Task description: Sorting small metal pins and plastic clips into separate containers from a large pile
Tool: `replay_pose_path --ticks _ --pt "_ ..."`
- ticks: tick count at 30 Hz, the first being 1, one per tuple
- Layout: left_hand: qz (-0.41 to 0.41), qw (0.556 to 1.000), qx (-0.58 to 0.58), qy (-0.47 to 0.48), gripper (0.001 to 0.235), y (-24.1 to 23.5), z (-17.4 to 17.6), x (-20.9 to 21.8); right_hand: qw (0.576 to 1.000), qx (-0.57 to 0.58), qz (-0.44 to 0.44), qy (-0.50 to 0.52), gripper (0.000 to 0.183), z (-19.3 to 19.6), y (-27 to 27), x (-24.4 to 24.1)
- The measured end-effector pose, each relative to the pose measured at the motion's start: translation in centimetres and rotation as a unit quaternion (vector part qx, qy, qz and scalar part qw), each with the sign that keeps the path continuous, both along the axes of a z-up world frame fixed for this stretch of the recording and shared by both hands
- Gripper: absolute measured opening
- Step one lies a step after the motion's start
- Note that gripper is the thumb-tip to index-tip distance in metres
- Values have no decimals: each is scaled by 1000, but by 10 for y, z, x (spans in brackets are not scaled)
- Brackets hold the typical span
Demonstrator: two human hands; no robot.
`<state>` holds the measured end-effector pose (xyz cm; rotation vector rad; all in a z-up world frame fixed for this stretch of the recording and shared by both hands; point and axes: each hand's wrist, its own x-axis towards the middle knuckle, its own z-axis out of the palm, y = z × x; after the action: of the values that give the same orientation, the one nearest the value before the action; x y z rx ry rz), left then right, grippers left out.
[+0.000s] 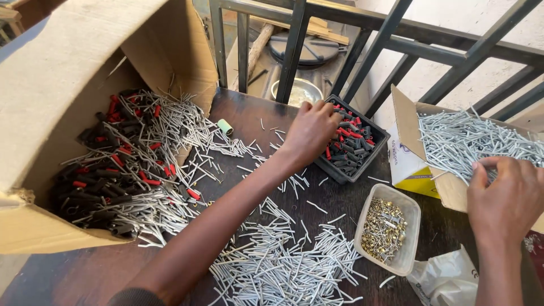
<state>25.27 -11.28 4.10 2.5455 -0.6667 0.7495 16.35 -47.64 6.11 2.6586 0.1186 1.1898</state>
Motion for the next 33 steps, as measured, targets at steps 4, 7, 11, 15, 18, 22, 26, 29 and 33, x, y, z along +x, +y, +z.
replay_pose_path --ticks 4,7,11,15,18,22,26,29,33 --pt "-4 999 39 4 15 8 9 -25 998 -28 -14 -62 3 6 40 -30" --pt "-8 995 -27 96 22 43 20 -62 989 20 128 -72 16 12 106 -54" --pt "37 990 -74 116 18 103 21 -111 957 68 281 14 20 10 199 -77" --pt "107 976 -142 123 15 147 2 -175 959 -23 159 234 16 -38 226 -76" --pt "181 969 -125 114 12 168 -25 -210 955 -112 96 257 12 -56 229 -76" --pt "265 947 -55 176 19 170 -44 -235 955 -135 88 249 4 -68 226 -78" --pt "258 955 -42 141 22 165 -58 -231 951 -117 89 273 8 -70 235 -83" --pt "266 956 -26 118 12 163 -63 -224 951 -119 98 269 8 -71 237 -86" --pt "256 958 -42 120 5 165 -67 -220 952 -92 114 268 7 -71 235 -87"
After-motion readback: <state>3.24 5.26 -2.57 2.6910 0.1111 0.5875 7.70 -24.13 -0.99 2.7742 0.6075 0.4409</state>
